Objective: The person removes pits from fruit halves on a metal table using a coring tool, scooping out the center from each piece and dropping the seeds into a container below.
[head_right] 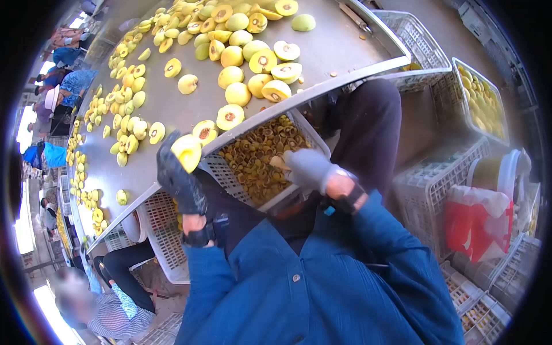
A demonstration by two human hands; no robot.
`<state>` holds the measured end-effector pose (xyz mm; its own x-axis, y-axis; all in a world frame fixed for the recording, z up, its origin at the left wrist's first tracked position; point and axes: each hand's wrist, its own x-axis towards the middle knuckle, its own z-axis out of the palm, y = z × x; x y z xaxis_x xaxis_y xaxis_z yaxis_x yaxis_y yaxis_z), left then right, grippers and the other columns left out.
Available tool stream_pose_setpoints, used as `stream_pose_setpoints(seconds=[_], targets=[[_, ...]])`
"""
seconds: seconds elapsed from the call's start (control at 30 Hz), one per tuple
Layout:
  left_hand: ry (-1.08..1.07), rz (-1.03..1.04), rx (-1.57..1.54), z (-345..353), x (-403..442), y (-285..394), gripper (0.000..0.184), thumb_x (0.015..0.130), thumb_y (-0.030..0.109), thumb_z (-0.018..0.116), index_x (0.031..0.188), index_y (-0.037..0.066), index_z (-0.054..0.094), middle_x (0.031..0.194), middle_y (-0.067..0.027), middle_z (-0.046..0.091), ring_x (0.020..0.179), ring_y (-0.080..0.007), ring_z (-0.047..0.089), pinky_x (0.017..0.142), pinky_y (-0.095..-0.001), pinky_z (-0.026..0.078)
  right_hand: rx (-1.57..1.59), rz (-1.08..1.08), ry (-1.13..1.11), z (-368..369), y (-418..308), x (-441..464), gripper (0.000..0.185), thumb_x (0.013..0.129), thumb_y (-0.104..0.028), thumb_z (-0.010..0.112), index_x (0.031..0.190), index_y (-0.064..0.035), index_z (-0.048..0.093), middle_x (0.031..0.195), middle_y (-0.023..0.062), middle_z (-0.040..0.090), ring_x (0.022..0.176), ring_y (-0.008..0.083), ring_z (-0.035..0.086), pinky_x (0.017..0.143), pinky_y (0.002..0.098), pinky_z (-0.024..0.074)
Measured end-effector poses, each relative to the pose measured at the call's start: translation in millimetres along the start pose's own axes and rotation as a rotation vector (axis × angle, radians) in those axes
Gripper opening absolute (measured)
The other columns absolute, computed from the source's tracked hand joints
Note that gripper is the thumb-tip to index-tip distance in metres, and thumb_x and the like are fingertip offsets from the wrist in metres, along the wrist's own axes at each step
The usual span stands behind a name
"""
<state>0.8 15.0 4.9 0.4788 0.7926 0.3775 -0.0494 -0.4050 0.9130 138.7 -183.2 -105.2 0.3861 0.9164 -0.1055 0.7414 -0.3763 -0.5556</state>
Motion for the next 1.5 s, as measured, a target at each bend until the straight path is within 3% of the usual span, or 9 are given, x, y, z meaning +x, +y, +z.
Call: stream_pose_setpoints(seconds=[0.27,0.4,0.53,0.63,0.73,1.0,1.13,1.23,1.5], targets=[[0.049,-0.009,0.928,-190.3,-44.2,-92.6,0.031,0.100,0.022,0.052,0.116,-0.002,0.063,0.114,-0.0177,0.065,0.108,-0.0333,0.061,0.096,-0.0424,0.045,0.044,0.042,-0.177,-13.7,-18.8,-6.2,0.023,0.086,-0.026,0.063,0.094,-0.0053,0.056,0.074,0.0179,0.067,0.074,0.0387,0.066,0.069,0.0485,0.0516],[0.030,0.297,1.050,-141.1,-10.7,-44.3,0.029,0.095,0.016,0.061,0.120,0.001,0.063,0.112,-0.0180,0.066,0.103,-0.0332,0.061,0.091,-0.0414,0.047,0.115,-0.008,-0.127,-6.6,-18.7,-4.5,0.024,0.088,-0.030,0.064,0.093,-0.0076,0.055,0.066,0.0192,0.063,0.065,0.0408,0.064,0.061,0.0513,0.0499],[-0.339,0.551,0.930,-59.8,54.1,-60.3,0.037,0.087,0.022,0.068,0.119,0.005,0.061,0.108,-0.0165,0.065,0.102,-0.0363,0.060,0.092,-0.0457,0.045,0.072,-0.005,-0.166,-13.2,-29.8,-4.5,0.020,0.088,-0.025,0.062,0.092,-0.0064,0.056,0.071,0.0172,0.065,0.070,0.0384,0.066,0.065,0.0482,0.0516],[-0.793,0.370,0.961,-20.5,89.0,-80.5,0.042,0.085,0.024,0.071,0.122,0.006,0.060,0.110,-0.0155,0.066,0.106,-0.0355,0.060,0.093,-0.0450,0.046,0.118,-0.012,-0.156,-15.3,-29.2,-7.6,0.020,0.088,-0.025,0.061,0.091,-0.0066,0.056,0.070,0.0176,0.065,0.069,0.0387,0.066,0.064,0.0488,0.0511],[-0.849,0.287,0.712,-9.9,97.4,-84.9,0.041,0.083,0.020,0.073,0.118,0.004,0.061,0.109,-0.0149,0.067,0.103,-0.0325,0.062,0.092,-0.0427,0.048,0.163,0.038,-0.152,-19.2,-30.5,-6.4,0.022,0.090,-0.027,0.061,0.090,-0.0064,0.055,0.069,0.0190,0.063,0.067,0.0390,0.065,0.063,0.0489,0.0506],[-0.340,-0.175,0.111,-3.9,54.0,-25.7,0.030,0.084,0.008,0.071,0.111,-0.002,0.062,0.105,-0.0079,0.065,0.095,-0.0154,0.062,0.086,-0.0302,0.052,0.738,0.084,0.410,-48.2,-91.7,46.1,0.029,0.088,-0.029,0.067,0.092,-0.0026,0.053,0.070,0.0242,0.062,0.069,0.0437,0.063,0.062,0.0498,0.0489],[-0.092,-0.320,-0.423,14.1,5.7,-18.6,0.026,0.088,0.007,0.063,0.112,-0.001,0.059,0.109,-0.0088,0.063,0.102,-0.0162,0.060,0.092,-0.0339,0.049,0.906,0.024,0.478,-41.2,-122.4,55.8,0.032,0.088,-0.029,0.067,0.095,-0.0008,0.052,0.070,0.0245,0.062,0.068,0.0449,0.063,0.060,0.0503,0.0484],[-0.139,0.095,0.305,14.6,-9.5,-1.8,0.032,0.090,0.015,0.062,0.117,-0.001,0.057,0.114,-0.0148,0.065,0.104,-0.0226,0.064,0.095,-0.0342,0.048,0.605,0.009,0.372,-53.8,-116.1,44.3,0.033,0.089,-0.030,0.067,0.098,-0.0010,0.052,0.069,0.0222,0.063,0.066,0.0430,0.063,0.059,0.0501,0.0488],[0.027,-0.051,0.043,21.3,-23.7,26.6,0.044,0.105,0.033,0.038,0.124,-0.004,0.052,0.111,-0.0156,0.064,0.101,-0.0223,0.063,0.093,-0.0367,0.051,0.211,-0.124,0.465,-54.8,-132.1,12.2,0.025,0.088,-0.028,0.066,0.089,-0.0080,0.050,0.062,0.0123,0.061,0.054,0.0319,0.064,0.048,0.0425,0.0502]])
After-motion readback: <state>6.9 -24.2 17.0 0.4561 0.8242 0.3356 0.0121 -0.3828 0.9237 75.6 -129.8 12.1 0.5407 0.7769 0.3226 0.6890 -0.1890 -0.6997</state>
